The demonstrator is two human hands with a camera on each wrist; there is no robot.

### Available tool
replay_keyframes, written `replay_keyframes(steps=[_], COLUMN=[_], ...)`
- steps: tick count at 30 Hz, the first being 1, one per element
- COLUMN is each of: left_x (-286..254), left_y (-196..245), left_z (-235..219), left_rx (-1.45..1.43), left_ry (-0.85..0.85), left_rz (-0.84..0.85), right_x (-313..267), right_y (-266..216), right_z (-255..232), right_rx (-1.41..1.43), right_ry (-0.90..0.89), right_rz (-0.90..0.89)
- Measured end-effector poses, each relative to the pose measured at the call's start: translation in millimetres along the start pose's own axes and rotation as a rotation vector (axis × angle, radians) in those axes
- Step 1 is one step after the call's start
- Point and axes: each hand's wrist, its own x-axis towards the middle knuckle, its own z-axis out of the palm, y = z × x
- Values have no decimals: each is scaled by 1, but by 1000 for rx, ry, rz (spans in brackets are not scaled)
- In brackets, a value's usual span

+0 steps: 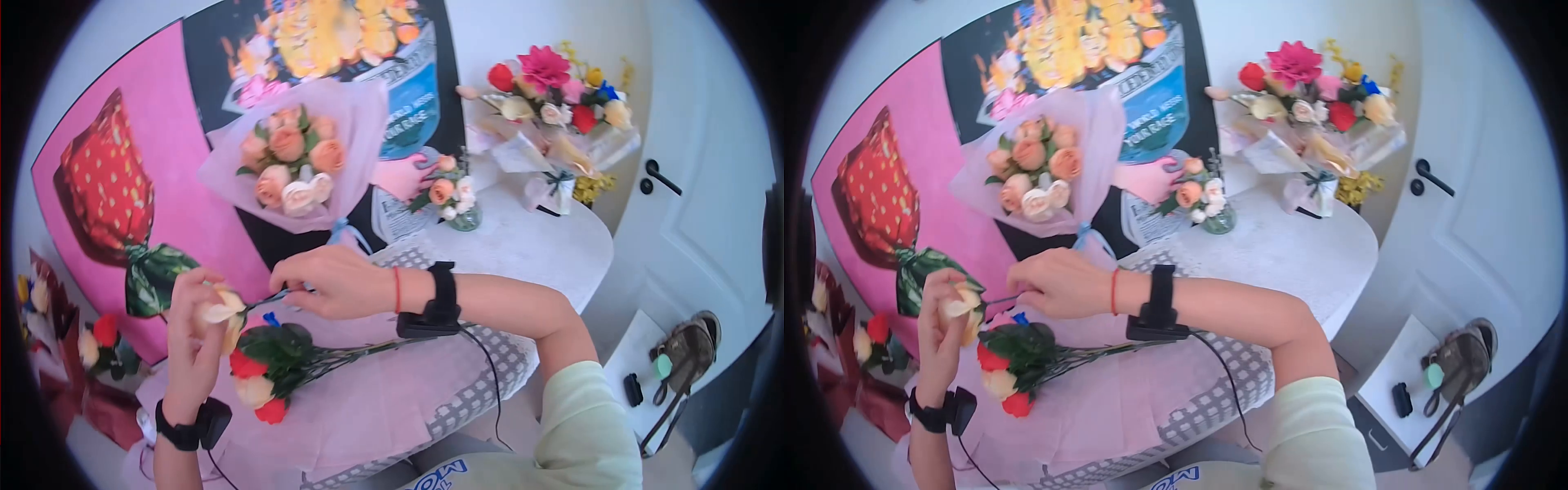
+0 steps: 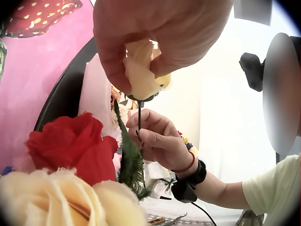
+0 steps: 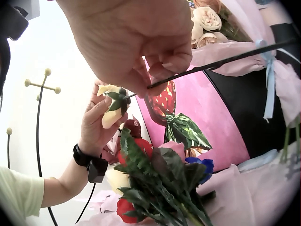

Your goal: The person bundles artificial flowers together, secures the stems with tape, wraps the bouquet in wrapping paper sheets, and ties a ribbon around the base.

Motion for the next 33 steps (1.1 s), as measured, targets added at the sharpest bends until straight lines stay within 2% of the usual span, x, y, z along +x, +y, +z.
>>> replay_keyframes(steps=[3,6,10,12,15,18,21,27,31,33], left_x=[4,3,-1,-2,-4,-3,-5,-10,-14,-13], left_y=[8,4,-3,-6,-1,7,6,2,-1,5], left_z=[-2,-4,-9,-13,-12,-7,-3,-2,0,3], left_rx=[-42,-124,-222,-293,-261,-162,-52,-162,-189,-184], left_ry=[-122,-170,-153,-151,-148,-123,-104,-127,-129,-12], left_rz=[-132,-186,-215,-250,-231,-163,-181,-254,-245,-253], right_x=[-2,-4,-4,-4,-5,-5,-5,-7,-7,-7], right_y=[4,1,4,7,7,5,5,7,9,10], right_z=[2,2,4,6,3,1,4,8,9,10], right_rx=[-24,14,43,162,150,160,165,174,177,181], right_ry=[-55,-48,-72,-46,-147,-165,-163,-196,-206,-173], right_rz=[-119,-84,-105,-189,-119,-96,-112,-105,-91,-107])
